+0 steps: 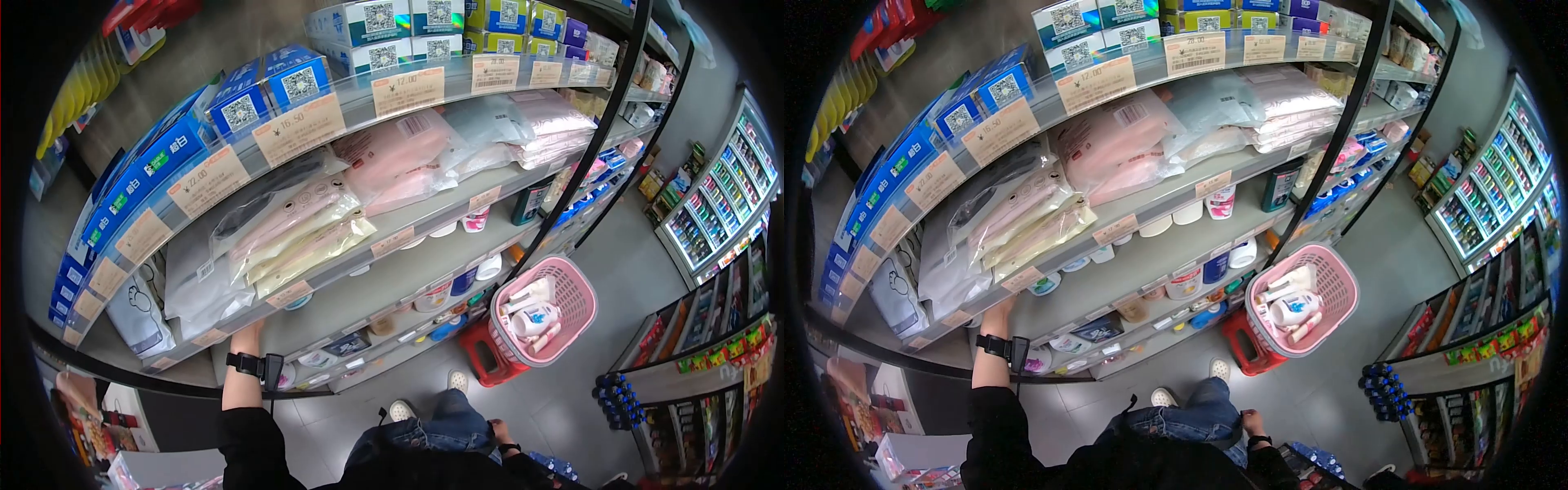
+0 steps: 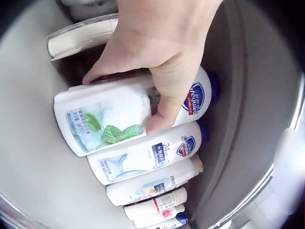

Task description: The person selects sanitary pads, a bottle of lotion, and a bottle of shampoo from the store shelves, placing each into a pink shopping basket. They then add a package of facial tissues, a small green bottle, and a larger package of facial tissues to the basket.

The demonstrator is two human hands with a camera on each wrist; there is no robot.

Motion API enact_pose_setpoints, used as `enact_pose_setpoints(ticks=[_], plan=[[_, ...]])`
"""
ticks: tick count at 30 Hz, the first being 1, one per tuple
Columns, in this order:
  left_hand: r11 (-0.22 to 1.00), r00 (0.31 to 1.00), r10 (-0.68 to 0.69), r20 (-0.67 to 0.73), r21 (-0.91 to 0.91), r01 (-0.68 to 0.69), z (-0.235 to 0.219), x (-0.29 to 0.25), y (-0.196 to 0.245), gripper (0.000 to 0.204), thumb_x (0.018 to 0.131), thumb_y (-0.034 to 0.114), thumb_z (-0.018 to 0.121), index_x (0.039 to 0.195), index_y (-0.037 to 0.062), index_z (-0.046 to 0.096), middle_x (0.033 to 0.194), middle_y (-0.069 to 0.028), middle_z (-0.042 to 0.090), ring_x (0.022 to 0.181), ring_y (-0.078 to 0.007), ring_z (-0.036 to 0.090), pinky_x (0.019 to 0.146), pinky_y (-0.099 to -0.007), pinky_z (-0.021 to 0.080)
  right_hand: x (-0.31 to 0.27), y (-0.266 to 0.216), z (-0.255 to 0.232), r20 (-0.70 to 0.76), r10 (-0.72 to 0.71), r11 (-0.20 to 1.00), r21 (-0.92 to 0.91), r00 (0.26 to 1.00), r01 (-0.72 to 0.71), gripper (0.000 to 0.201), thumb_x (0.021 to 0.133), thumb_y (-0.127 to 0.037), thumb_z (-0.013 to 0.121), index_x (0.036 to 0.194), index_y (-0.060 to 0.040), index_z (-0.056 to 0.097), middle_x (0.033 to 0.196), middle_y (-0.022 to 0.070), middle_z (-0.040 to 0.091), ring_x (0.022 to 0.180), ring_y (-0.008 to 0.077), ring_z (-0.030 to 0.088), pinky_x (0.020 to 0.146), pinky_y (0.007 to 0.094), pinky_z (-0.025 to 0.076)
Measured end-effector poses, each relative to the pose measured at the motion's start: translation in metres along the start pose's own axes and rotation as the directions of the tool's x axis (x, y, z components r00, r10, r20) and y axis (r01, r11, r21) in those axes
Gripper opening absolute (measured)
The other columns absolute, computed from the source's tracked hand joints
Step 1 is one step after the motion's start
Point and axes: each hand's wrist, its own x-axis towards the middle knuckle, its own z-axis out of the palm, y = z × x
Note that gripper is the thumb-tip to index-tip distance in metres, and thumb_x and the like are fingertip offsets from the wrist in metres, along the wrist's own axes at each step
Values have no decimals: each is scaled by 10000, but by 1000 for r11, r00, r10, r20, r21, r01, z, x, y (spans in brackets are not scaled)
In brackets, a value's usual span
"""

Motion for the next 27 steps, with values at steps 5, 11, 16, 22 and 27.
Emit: enact_pose_setpoints(ticks=[5,11,16,22,27], plan=[[987,1000,-11,-8,158,12,-3,0,4,518,806,115,769,1273,16,568,1205,-82,629,1066,-213,590,934,-318,459,9,14,-3,-10,-40,991,-127,999,38,300,841,-285,628,935,-10,700,808,175,705,783,292,686,731,372,527],[958,1000,-4,-8,286,6,-8,-2,1,515,813,128,766,1274,16,565,1202,-81,631,1058,-214,593,934,-322,461,7,6,-12,22,-29,987,-155,999,32,362,828,-349,607,897,-5,698,805,188,701,790,330,689,718,396,524],[920,1000,21,10,390,-24,-8,-3,-1,512,820,138,763,1275,16,563,1199,-79,632,1051,-216,596,934,-326,463,5,-2,-10,53,17,992,-125,998,-11,313,812,-317,584,853,-33,709,801,194,698,806,342,687,725,412,518],[835,997,36,69,546,-68,-9,-12,7,510,828,151,760,1277,16,560,1196,-78,634,1043,-217,599,935,-330,465,5,-15,-14,80,-47,987,-150,996,59,351,823,-331,553,885,-18,700,838,200,701,851,371,675,771,434,517],[908,998,68,-12,416,-56,-3,-23,12,495,811,161,771,1244,6,585,1166,-83,650,1023,-209,609,920,-321,465,26,-73,-26,50,72,994,79,996,-76,250,878,-168,583,1042,12,639,846,117,704,717,204,671,662,331,540]])
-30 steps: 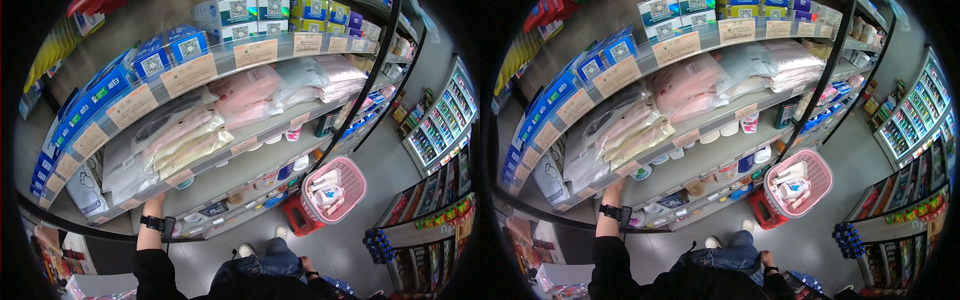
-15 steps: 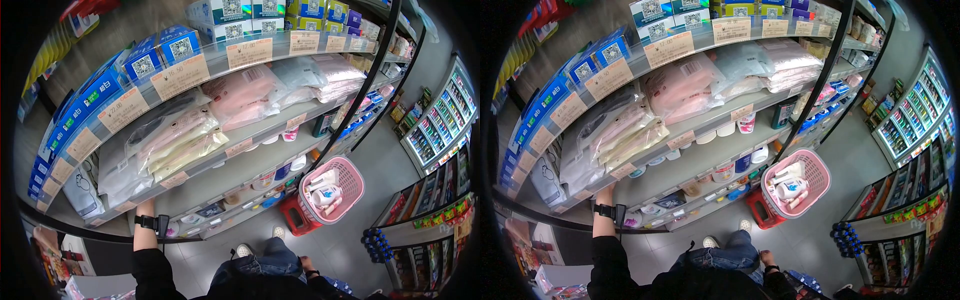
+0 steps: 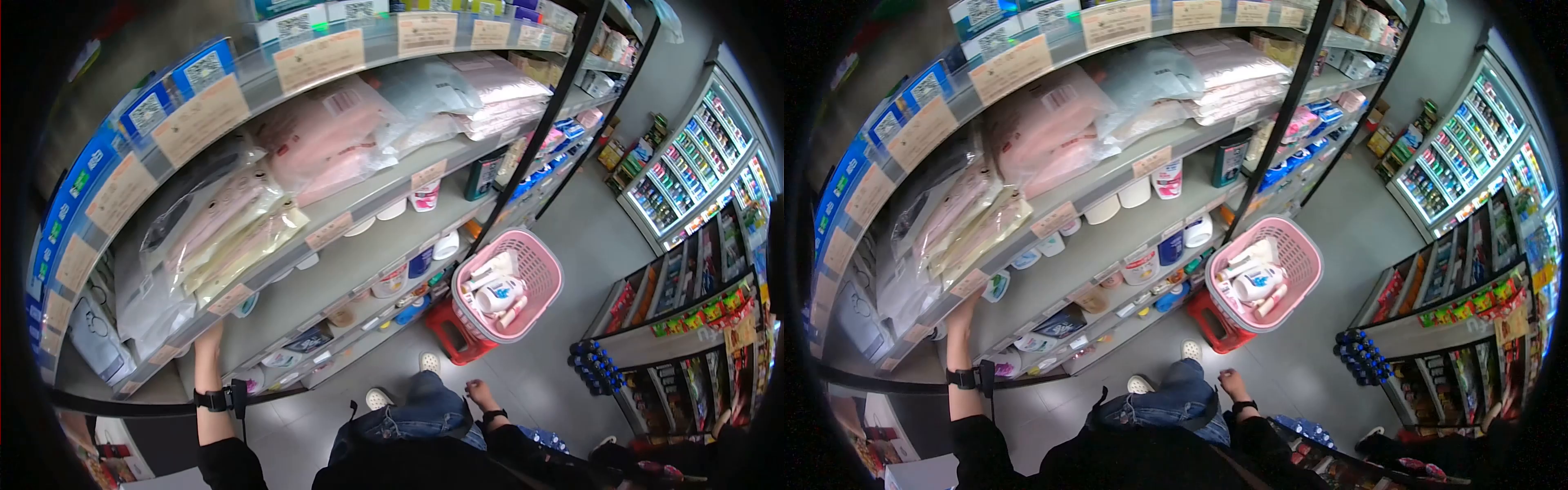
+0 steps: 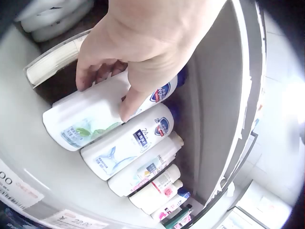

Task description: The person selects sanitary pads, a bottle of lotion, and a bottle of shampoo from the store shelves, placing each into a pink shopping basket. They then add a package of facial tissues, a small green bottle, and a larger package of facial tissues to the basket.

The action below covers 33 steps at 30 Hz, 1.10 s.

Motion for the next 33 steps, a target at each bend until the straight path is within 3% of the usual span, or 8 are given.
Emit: enact_pose_setpoints(ticks=[5,10,14,20,22,26,31,33], plan=[[994,995,65,81,83,-72,3,-37,80,403,812,159,711,1172,-1,628,1157,-135,671,1056,-256,617,941,-350,443,25,-58,-11,-32,-215,974,-75,976,212,345,791,-181,689,1098,-29,649,910,178,706,871,278,684,790,368,526],[995,997,67,36,65,-70,5,-78,100,401,702,115,750,1070,8,632,1037,-167,678,997,-306,634,884,-377,470,-18,-172,-22,109,-472,881,76,875,466,321,833,-145,669,1136,-44,632,866,89,660,832,156,644,764,288,505],[886,907,419,32,203,-416,29,-103,168,403,652,56,732,1026,5,591,1011,-202,649,943,-355,629,841,-380,481,-71,-266,-39,260,-506,862,107,823,496,337,867,-117,641,1189,-32,591,882,52,632,832,114,615,761,264,494],[817,823,568,-1,129,-563,64,-130,217,344,651,140,730,908,-41,589,932,-203,609,904,-375,612,787,-394,487,-165,-374,-68,347,-796,590,264,495,763,451,836,-79,713,1254,-37,548,1169,95,611,1087,194,590,931,319,474],[775,782,615,98,111,-623,74,-144,236,386,611,220,754,892,-3,612,950,-189,609,895,-351,613,775,-398,478,-199,-402,-82,316,-924,272,151,214,951,525,793,-108,774,1266,-66,551,1243,135,571,1140,270,573,956,364,468],[740,664,632,400,-59,-670,120,-159,285,402,580,301,769,858,61,605,903,-116,594,854,-326,603,738,-421,456,-215,-412,-93,330,-942,36,262,-55,964,570,775,-230,782,1279,-103,548,1286,113,543,1184,309,533,976,411,443],[748,544,567,619,-109,-655,192,-172,289,370,592,260,757,867,89,579,846,-67,568,819,-291,608,703,-439,453,-200,-405,-110,419,-899,-56,175,-126,983,447,771,-212,769,1160,-88,589,1132,93,603,1016,320,579,841,409,479],[824,563,493,663,-147,-547,210,-175,287,357,593,219,747,867,88,561,846,-68,566,830,-306,616,704,-423,469,-192,-401,-121,432,-901,92,114,35,989,388,768,-178,795,1084,-36,619,1076,86,649,929,286,630,770,359,511]])
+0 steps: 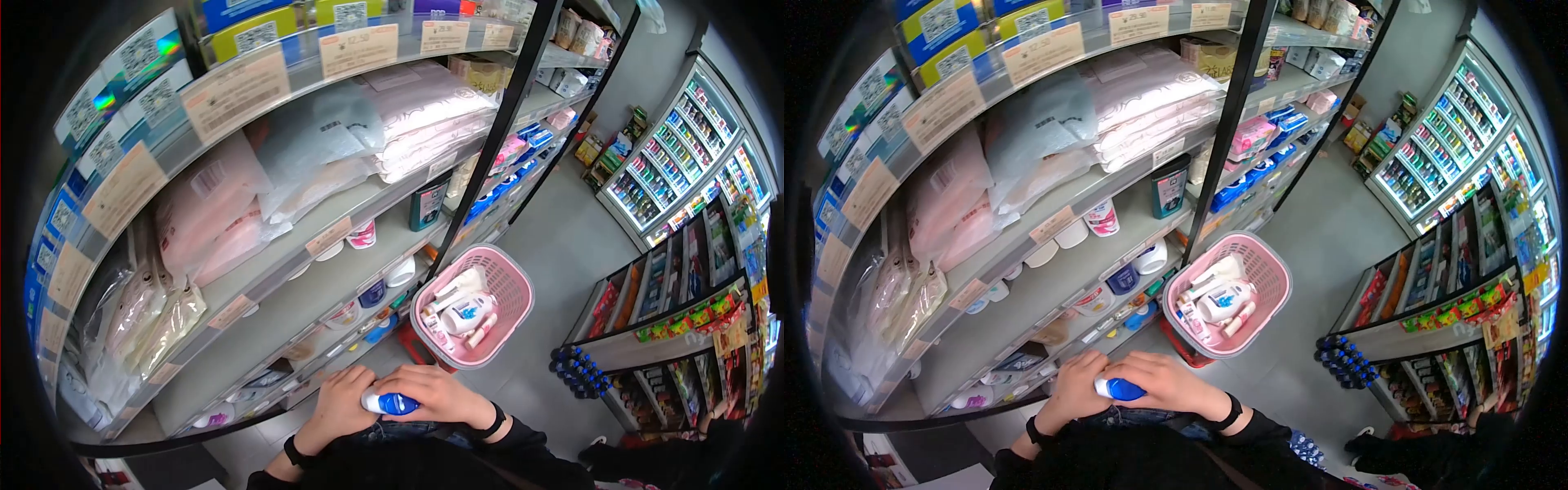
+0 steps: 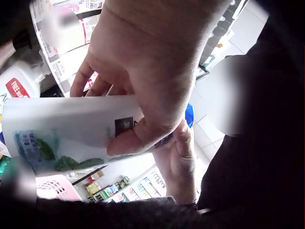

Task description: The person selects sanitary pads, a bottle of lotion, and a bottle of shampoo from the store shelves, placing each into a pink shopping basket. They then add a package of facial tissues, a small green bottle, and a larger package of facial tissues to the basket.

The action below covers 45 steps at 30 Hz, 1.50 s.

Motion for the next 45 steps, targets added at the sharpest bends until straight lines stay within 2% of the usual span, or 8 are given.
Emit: enact_pose_setpoints(ticks=[6,12,20,28,35,39,44,45], plan=[[977,992,-125,-15,-175,120,-12,10,-3,310,792,112,668,1094,60,616,1093,-138,636,1002,-324,627,861,-399,489,-40,49,-20,-295,353,928,-9,888,-372,460,681,-239,878,1038,-56,653,940,101,672,834,228,666,763,311,519],[942,772,-220,-597,76,328,-38,-20,-44,259,809,54,634,1065,20,607,1158,-174,588,1119,-375,545,965,-440,412,-83,126,-48,-606,511,709,-103,609,-697,439,678,-201,850,1017,-28,633,893,178,666,835,327,661,750,376,522],[658,536,-323,-780,222,720,-35,-39,-107,405,943,187,517,1318,33,508,1417,-238,424,1346,-425,345,1099,-526,251,-161,270,-16,-398,706,497,-313,586,-810,491,590,-210,886,977,-90,609,865,181,674,838,397,652,723,459,519],[536,537,-403,-741,285,795,-26,-35,-113,463,922,206,504,1370,92,481,1450,-175,410,1377,-358,331,1100,-508,250,-192,327,-5,-329,729,582,-163,600,-797,534,578,-144,879,1020,-57,593,885,158,663,869,356,642,773,432,504],[518,520,-396,-757,283,807,-24,-33,-109,472,915,198,494,1376,98,472,1462,-163,402,1382,-361,324,1107,-510,242,-214,371,13,-481,709,533,-114,516,-839,839,684,17,695,1431,-85,327,1351,346,333,1214,510,404,1048,505,365],[519,509,-401,-762,269,812,-23,-33,-111,477,904,195,480,1370,95,472,1465,-149,404,1382,-367,322,1113,-518,236,-235,394,24,-512,669,444,-306,539,-842,821,691,-20,674,1431,-76,321,1379,347,347,1228,475,435,1019,483,403],[530,502,-402,-766,253,809,-22,-34,-112,511,865,173,470,1369,89,469,1459,-152,409,1381,-371,322,1119,-522,231,-216,357,35,-380,860,370,3,342,-929,727,740,-89,665,1407,-69,376,1187,342,549,1121,483,543,979,487,441],[528,501,-400,-767,254,810,-22,-34,-112,520,856,170,469,1370,89,469,1457,-153,411,1380,-372,323,1120,-521,231,-222,370,39,-220,856,458,-94,467,-884,500,817,-165,629,1293,-54,525,1045,279,643,1023,442,613,915,473,477]])
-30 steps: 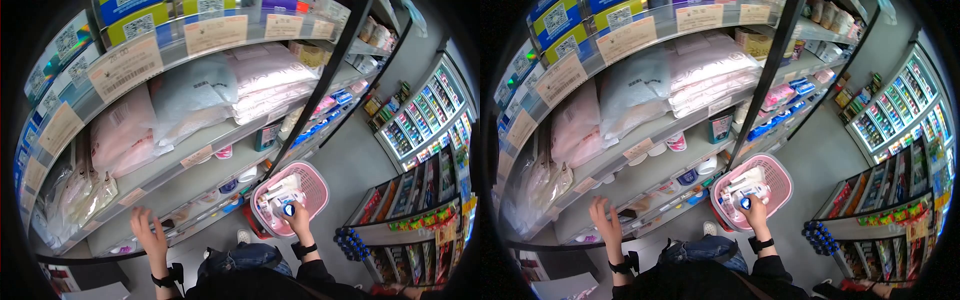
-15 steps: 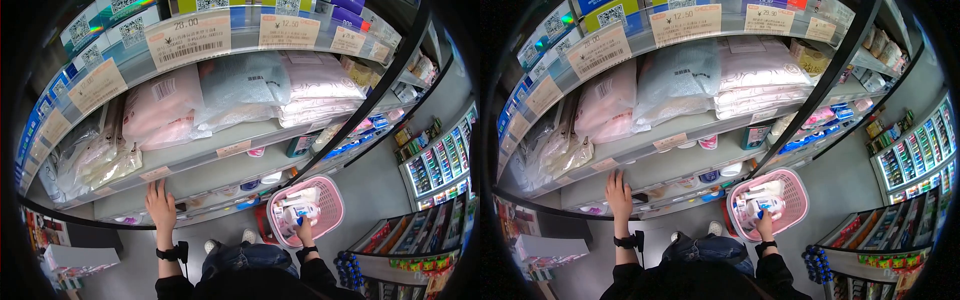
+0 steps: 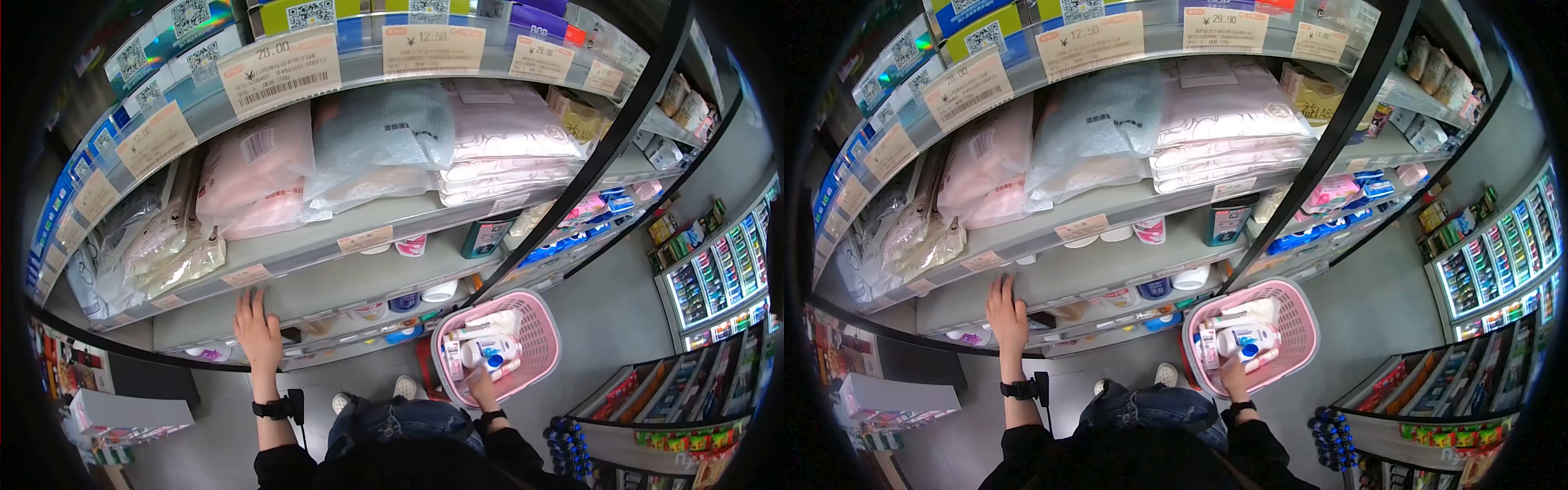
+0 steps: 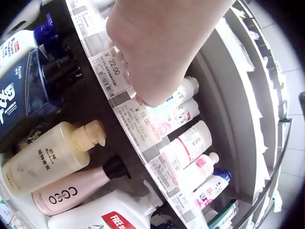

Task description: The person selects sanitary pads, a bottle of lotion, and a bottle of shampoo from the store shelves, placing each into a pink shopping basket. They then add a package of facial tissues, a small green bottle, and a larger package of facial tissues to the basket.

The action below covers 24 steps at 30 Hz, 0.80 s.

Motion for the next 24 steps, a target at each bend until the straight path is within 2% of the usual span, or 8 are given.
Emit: enact_pose_setpoints(ticks=[1,3,6,8,10,14,18,24], plan=[[1000,1000,0,-3,2,0,1,0,0,529,847,168,468,1370,89,468,1455,-154,414,1379,-372,324,1121,-520,231,-10,2,4,-1,-1,1000,1,1000,1,500,817,-165,629,1293,-54,525,1045,279,643,1023,442,613,915,473,477],[1000,1000,-3,1,7,3,0,0,0,530,846,169,469,1370,87,467,1450,-158,417,1379,-373,324,1121,-521,230,-30,-3,12,204,-37,993,-102,978,58,360,897,-283,558,1155,-41,628,991,249,674,971,405,646,848,450,500],[1000,1000,7,-11,3,-7,-1,0,2,527,840,149,489,1362,78,471,1426,-176,429,1365,-380,338,1112,-516,249,-37,-13,6,192,-59,996,78,980,45,428,938,-394,494,1120,-37,646,1010,245,678,977,414,646,843,448,500],[1000,999,24,-32,-7,-24,-5,2,10,524,834,126,508,1354,71,477,1407,-189,438,1352,-385,352,1102,-509,270,-34,-10,8,202,-47,999,21,978,44,443,939,-404,497,1106,-26,655,1010,255,676,984,411,645,859,448,495],[947,997,-17,-76,-321,-8,-8,0,30,510,817,71,554,1323,53,494,1345,-212,464,1298,-406,394,1062,-500,324,-34,-12,8,207,-33,998,-37,978,42,459,940,-414,500,1092,-14,665,1010,265,673,992,409,644,876,447,489],[933,953,225,-202,-236,-271,-41,25,104,447,828,92,599,1264,33,521,1282,-237,475,1198,-438,434,1012,-510,359,-40,-29,-6,225,-35,998,-49,974,47,455,938,-424,493,1088,-29,661,1014,264,670,977,419,644,865,455,491],[954,950,218,-222,-158,-256,-34,55,128,437,826,106,615,1246,20,531,1260,-261,492,1157,-475,443,1010,-522,337,-42,-31,-5,191,-37,999,4,981,37,454,931,-415,490,1064,-16,662,986,265,672,968,429,639,857,460,490],[930,931,251,-263,-200,-308,-16,92,131,289,817,167,654,1054,3,642,992,-228,649,930,-446,595,821,-515,454,-45,-32,-3,141,-40,999,-3,989,41,432,922,-403,516,1035,-17,675,936,241,685,929,403,652,818,461,498]])
